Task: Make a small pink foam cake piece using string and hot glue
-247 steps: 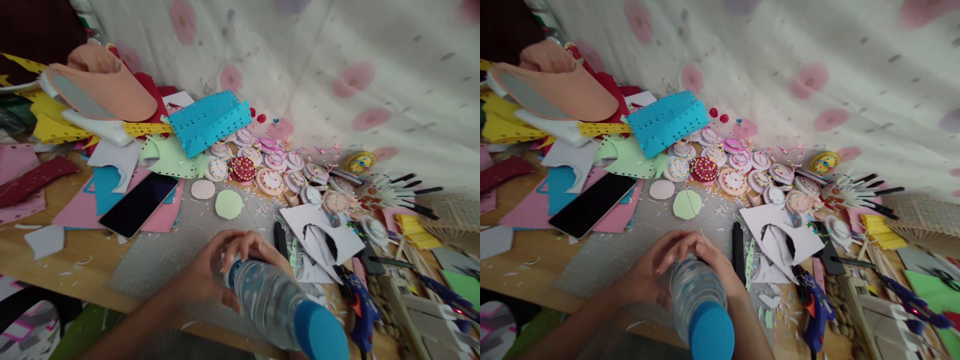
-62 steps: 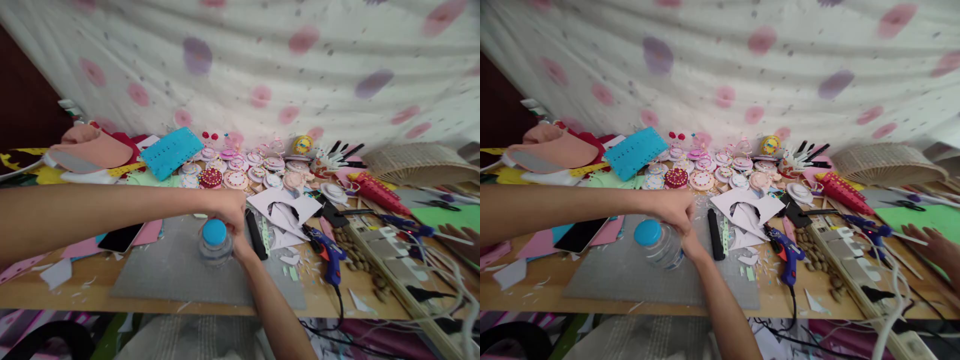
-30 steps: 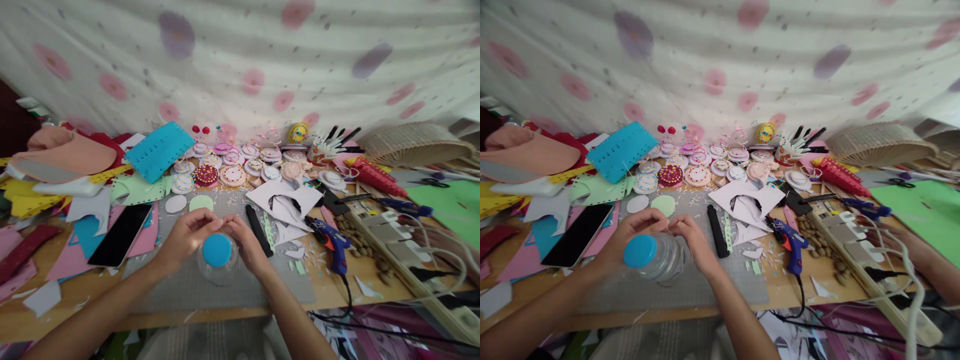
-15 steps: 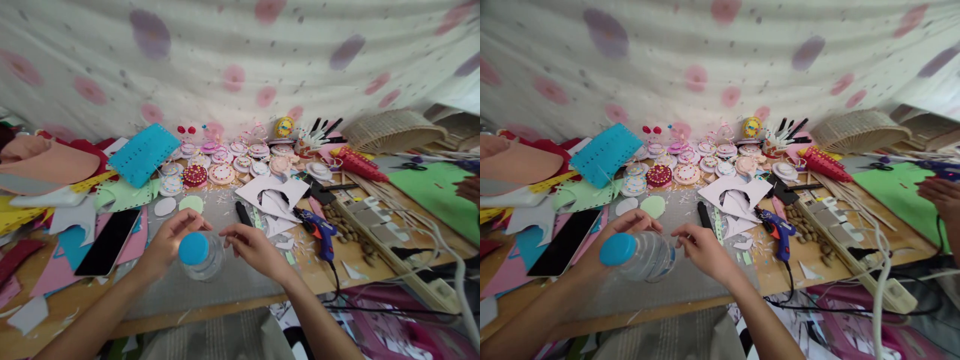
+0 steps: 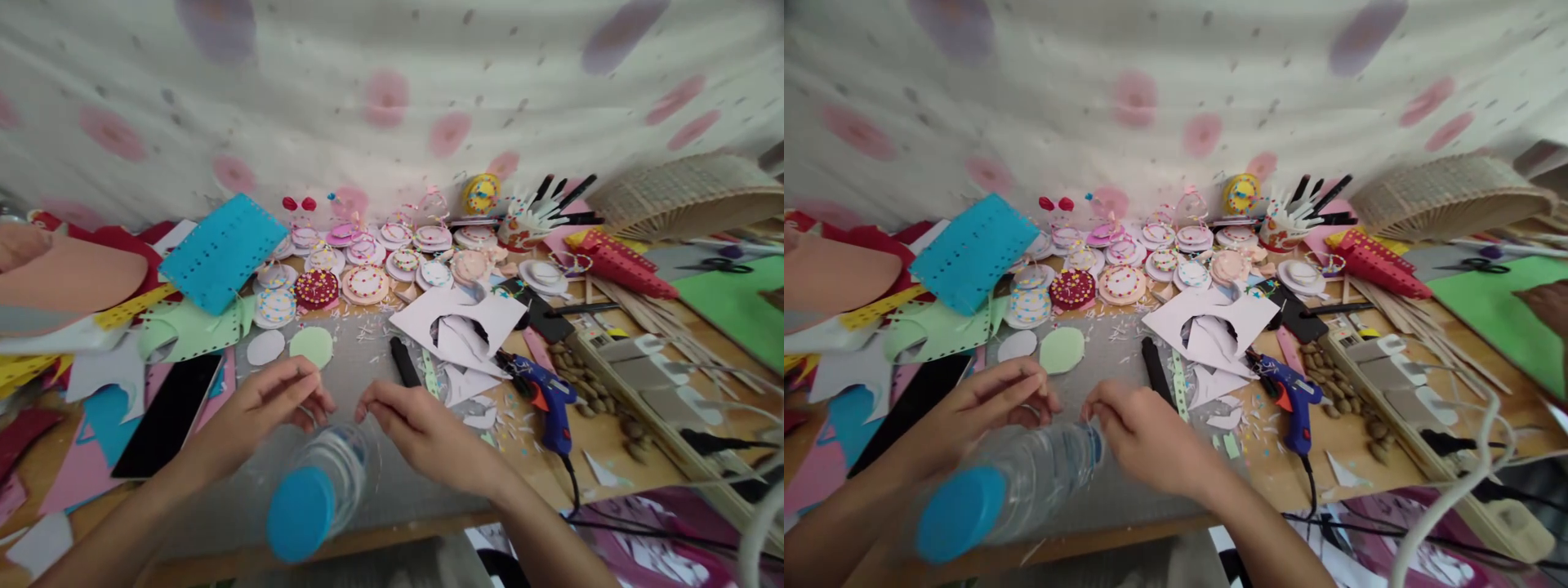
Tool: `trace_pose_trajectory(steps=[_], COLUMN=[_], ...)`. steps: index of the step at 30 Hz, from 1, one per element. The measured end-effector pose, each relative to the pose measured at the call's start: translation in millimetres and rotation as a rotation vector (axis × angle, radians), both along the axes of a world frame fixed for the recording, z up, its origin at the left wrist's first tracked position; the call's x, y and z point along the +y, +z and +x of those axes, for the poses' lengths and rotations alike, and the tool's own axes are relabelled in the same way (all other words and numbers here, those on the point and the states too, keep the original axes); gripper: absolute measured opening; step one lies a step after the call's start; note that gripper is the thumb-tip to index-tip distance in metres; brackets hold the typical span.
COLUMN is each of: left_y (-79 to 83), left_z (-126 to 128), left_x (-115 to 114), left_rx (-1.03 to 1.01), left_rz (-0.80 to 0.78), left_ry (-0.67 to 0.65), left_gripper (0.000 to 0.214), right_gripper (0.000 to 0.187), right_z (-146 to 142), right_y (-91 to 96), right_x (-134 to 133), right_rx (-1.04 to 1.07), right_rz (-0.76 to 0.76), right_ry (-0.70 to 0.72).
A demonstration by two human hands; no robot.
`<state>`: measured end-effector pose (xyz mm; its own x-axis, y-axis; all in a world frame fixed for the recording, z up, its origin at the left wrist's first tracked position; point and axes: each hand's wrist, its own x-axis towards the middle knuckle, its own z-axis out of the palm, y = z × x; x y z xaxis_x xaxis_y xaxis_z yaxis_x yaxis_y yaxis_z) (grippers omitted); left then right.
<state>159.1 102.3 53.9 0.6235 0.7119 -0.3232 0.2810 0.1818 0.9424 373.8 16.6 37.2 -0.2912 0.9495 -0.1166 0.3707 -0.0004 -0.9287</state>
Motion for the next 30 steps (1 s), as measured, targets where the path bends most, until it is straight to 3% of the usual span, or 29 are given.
trace_pose_trajectory(steps=[5, 9, 12, 14, 16, 19, 23, 30], left_y=[-12.3, -24.6, -30.5, -32.0, -32.3, -31.7, -28.6, -23.2], left_z=[-12.8, -18.7, -9.8, -0.8, 6.3, 11.5, 16.9, 25.7], left_x=[-6.2, -19.9, -26.4, -27.8, -28.6, -30.1, -30.8, -27.9], left_rx=[-0.057, -0.129, -0.348, -0.561, -0.76, -0.938, -0.96, -0.904], left_rz=[-0.044, -0.127, -0.363, -0.567, -0.713, -0.782, -0.802, -0.771], left_ry=[0.104, 0.373, 0.582, 0.658, 0.671, 0.659, 0.72, 0.8], left_gripper=[0.023, 0.017, 0.017, 0.014, 0.023, 0.038, 0.049, 0.054], right_gripper=[0.024, 0.026, 0.028, 0.03, 0.032, 0.03, 0.03, 0.046], right_z=[1.0, 3.9, 5.3, 5.5, 5.6, 5.5, 2.2, -9.5], right_y=[-4.3, -13.0, -17.1, -19.3, -21.3, -22.8, -20.7, -22.4], right_x=[0.5, 1.7, 4.7, 6.6, 7.9, 9.0, 11.2, 9.6], right_rx=[0.074, 0.303, 0.47, 0.498, 0.514, 0.63, 0.723, 0.814], right_rz=[-0.127, -0.314, -0.468, -0.444, -0.421, -0.525, -0.67, -0.737], right_ry=[-0.009, 0.03, 0.094, 0.109, 0.102, 0.08, 0.014, -0.003])
